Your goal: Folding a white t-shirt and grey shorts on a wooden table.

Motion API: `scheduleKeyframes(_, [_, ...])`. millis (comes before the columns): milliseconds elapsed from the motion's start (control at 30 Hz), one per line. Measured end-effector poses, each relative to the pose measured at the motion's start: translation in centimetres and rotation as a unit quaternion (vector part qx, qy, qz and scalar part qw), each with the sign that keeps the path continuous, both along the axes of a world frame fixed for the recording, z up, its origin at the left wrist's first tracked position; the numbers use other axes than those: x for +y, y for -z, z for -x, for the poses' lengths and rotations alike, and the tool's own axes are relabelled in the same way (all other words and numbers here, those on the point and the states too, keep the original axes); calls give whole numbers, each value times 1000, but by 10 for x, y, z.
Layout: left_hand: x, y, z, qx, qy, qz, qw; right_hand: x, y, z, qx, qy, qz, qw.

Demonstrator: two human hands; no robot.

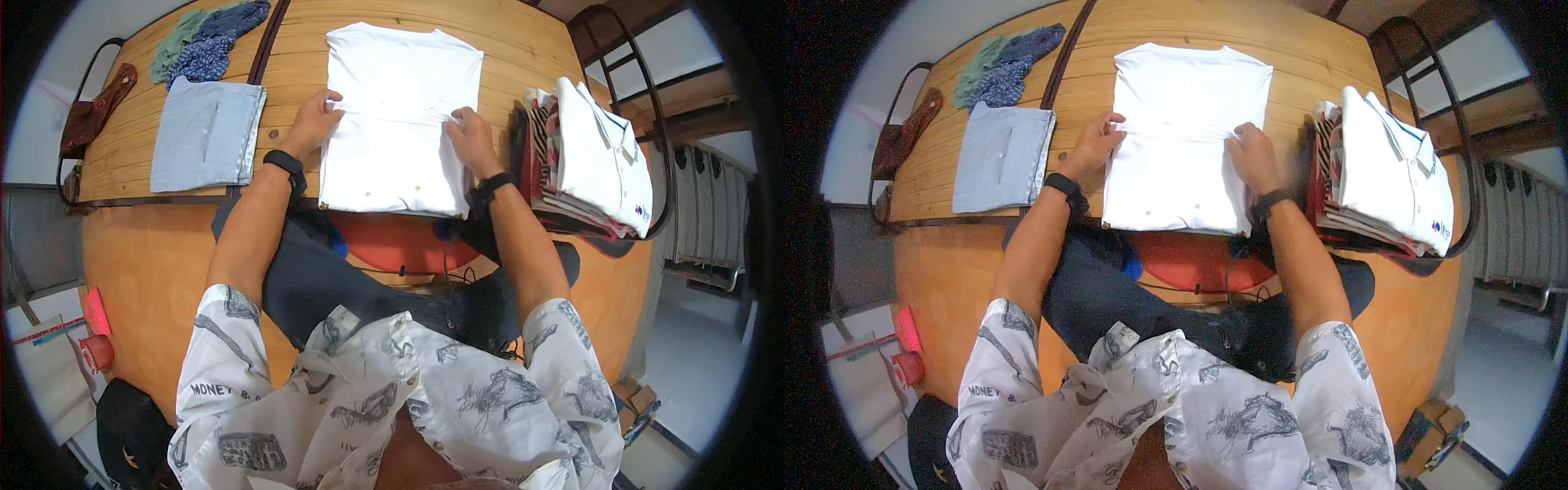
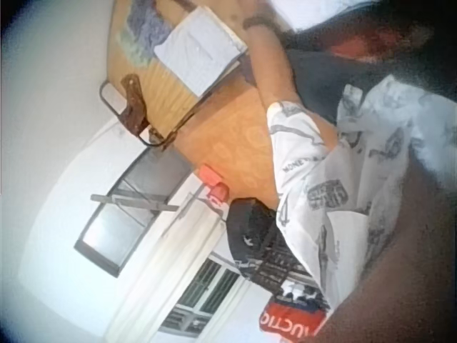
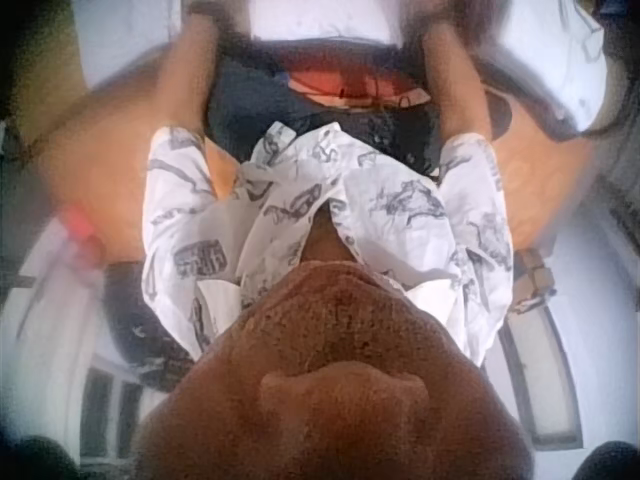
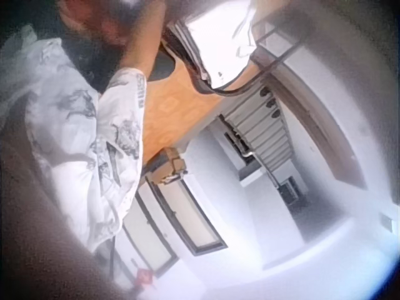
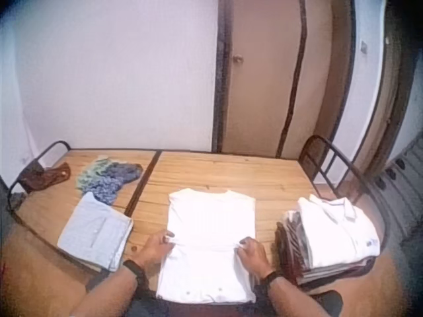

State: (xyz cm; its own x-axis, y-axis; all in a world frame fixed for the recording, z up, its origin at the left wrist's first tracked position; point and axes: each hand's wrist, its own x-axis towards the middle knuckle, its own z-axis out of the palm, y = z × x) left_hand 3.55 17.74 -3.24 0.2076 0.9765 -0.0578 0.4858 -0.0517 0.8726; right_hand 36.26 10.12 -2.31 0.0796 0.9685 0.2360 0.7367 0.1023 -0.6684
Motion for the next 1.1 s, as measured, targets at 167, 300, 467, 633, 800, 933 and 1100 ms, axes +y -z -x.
scheduleKeyframes(167, [-15,0,-12,40,-34,-82,995,-7,17,-4,-50,23,-87,995])
scheduleKeyframes(300, [-23,-10,-19,75,-36,-129,988,-16,7,3,-105,70,-37,991])
scheduleKeyframes(467, [-14,-1,-20,52,-64,-102,991,-19,9,0,-110,70,-38,991])
scheduleKeyframes(633, [-17,29,-9,58,-83,-108,989,-16,38,-11,-92,37,-75,992])
scheduleKeyframes(800, [-12,-11,-21,110,-88,-195,971,1,25,-15,-48,86,-43,994])
scheduleKeyframes(933, [-40,-19,-29,184,24,-353,917,-2,16,-16,-76,97,-19,992])
scheduleKeyframes(1100, [-98,0,-34,298,149,-326,885,-23,-18,11,-217,92,-85,968])
